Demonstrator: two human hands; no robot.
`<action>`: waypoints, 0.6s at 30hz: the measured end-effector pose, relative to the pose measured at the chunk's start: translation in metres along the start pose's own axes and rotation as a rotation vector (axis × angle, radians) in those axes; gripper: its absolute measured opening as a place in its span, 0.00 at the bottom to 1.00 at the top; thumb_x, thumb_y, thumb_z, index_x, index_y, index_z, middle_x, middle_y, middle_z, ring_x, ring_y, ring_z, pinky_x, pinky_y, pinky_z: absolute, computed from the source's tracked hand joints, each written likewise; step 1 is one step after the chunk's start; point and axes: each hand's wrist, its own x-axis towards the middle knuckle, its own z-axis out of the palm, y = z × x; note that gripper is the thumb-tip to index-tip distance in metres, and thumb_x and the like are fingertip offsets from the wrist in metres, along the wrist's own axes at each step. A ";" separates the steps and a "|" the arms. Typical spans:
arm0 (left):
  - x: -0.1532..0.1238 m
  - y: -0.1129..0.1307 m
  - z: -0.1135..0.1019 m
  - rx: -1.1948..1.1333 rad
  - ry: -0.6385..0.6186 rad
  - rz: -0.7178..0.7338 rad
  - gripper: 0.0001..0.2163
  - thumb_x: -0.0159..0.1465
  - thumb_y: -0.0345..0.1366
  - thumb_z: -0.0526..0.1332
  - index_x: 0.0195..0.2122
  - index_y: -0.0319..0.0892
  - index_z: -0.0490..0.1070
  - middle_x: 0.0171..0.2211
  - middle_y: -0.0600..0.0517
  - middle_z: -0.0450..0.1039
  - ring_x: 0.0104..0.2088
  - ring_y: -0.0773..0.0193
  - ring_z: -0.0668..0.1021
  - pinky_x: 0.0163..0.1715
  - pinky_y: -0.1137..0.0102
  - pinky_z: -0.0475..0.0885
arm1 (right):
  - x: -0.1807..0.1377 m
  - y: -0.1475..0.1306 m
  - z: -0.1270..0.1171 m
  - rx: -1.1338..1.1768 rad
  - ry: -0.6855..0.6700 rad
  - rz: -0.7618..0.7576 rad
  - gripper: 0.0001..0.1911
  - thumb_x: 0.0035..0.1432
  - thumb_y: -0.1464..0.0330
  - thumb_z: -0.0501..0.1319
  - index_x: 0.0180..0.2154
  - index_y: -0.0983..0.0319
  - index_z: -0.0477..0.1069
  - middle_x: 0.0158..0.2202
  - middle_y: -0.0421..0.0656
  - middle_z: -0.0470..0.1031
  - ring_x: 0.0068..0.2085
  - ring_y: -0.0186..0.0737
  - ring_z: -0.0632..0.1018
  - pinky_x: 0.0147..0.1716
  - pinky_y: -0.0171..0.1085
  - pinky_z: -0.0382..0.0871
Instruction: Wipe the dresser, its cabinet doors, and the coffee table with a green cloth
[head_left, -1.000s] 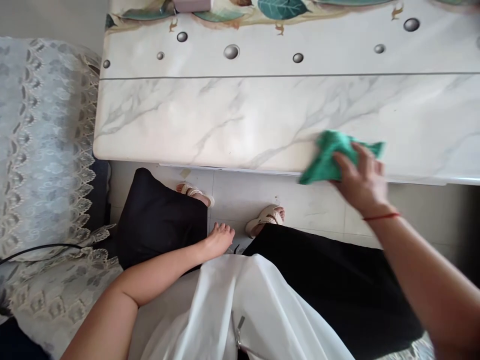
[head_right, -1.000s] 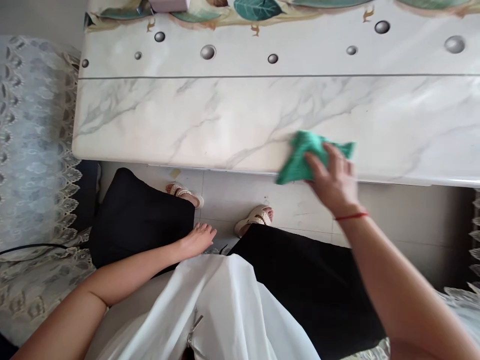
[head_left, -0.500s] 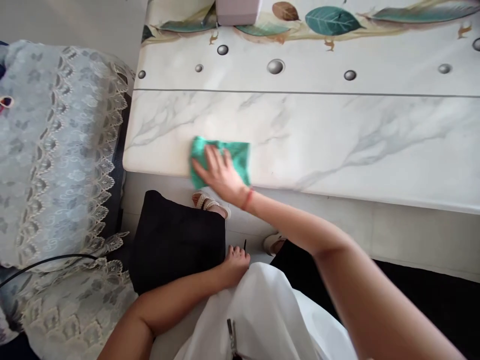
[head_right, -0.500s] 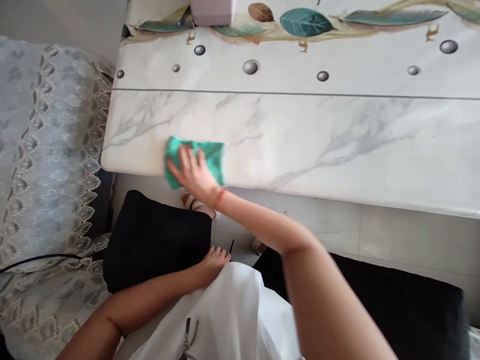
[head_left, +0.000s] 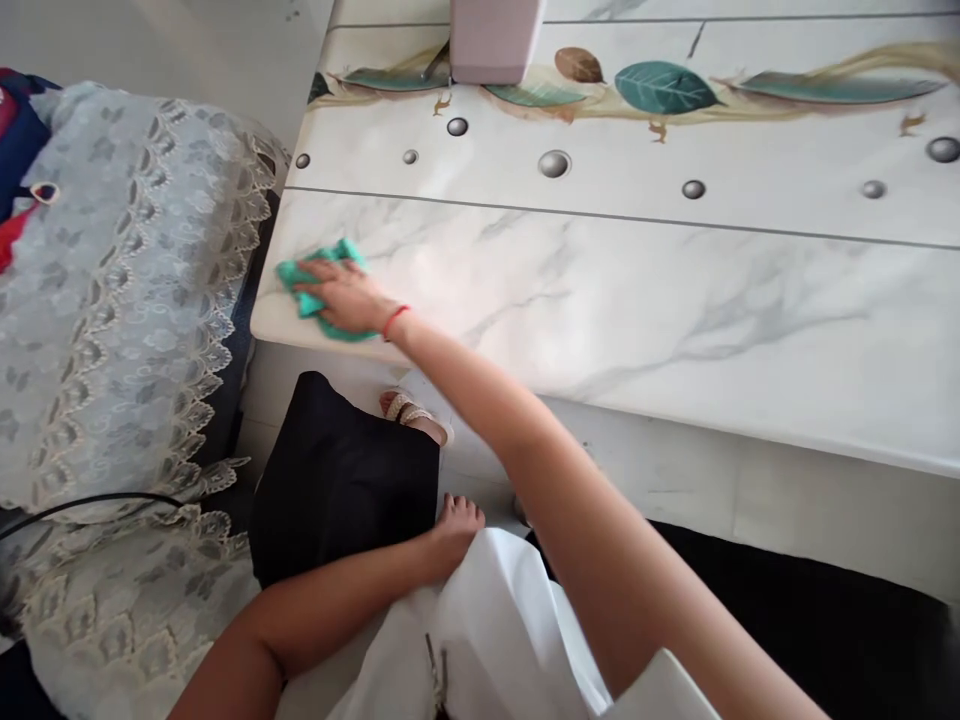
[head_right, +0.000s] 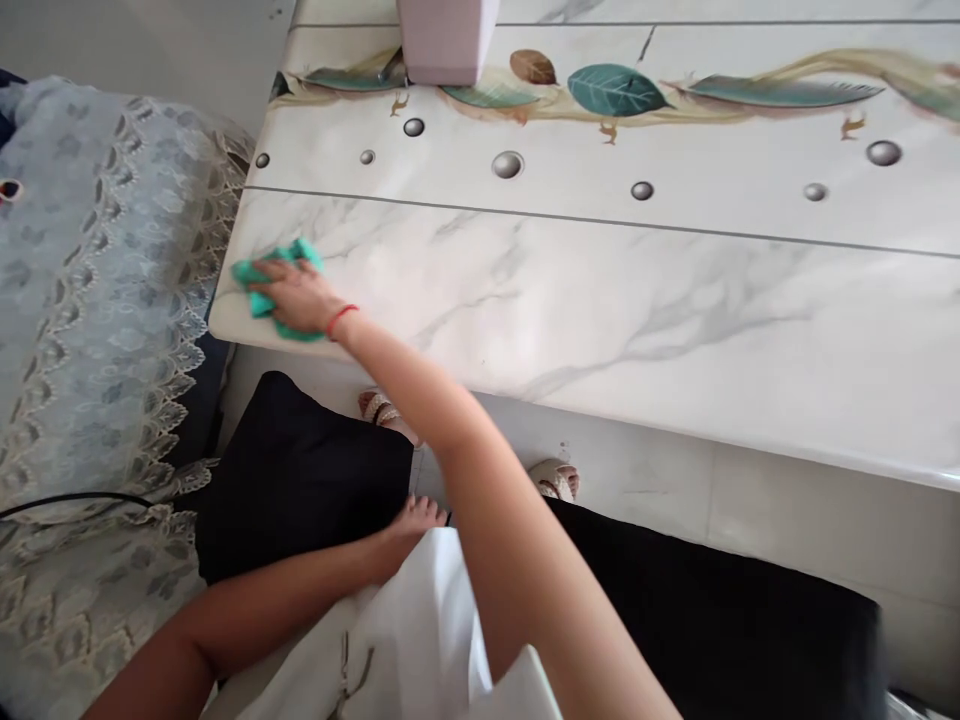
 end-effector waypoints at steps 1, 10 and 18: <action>0.002 0.000 -0.007 0.005 -0.008 0.000 0.09 0.67 0.28 0.63 0.47 0.33 0.79 0.43 0.36 0.80 0.45 0.49 0.80 0.51 0.56 0.73 | -0.029 0.022 -0.017 -0.029 0.033 0.065 0.28 0.64 0.70 0.55 0.64 0.69 0.72 0.75 0.46 0.58 0.75 0.51 0.61 0.75 0.59 0.49; -0.034 -0.068 -0.135 -0.229 1.141 0.034 0.18 0.79 0.38 0.49 0.66 0.41 0.63 0.62 0.42 0.73 0.63 0.59 0.75 0.65 0.63 0.70 | -0.483 0.155 -0.160 -0.383 0.569 0.916 0.28 0.69 0.66 0.58 0.65 0.74 0.73 0.69 0.67 0.65 0.72 0.57 0.68 0.69 0.53 0.63; -0.038 -0.285 -0.207 -0.518 1.792 -1.018 0.29 0.76 0.39 0.56 0.71 0.27 0.47 0.76 0.28 0.46 0.76 0.38 0.50 0.72 0.34 0.46 | -0.516 0.257 -0.197 -0.664 1.065 0.599 0.41 0.73 0.56 0.37 0.42 0.72 0.85 0.58 0.57 0.77 0.59 0.59 0.81 0.49 0.54 0.74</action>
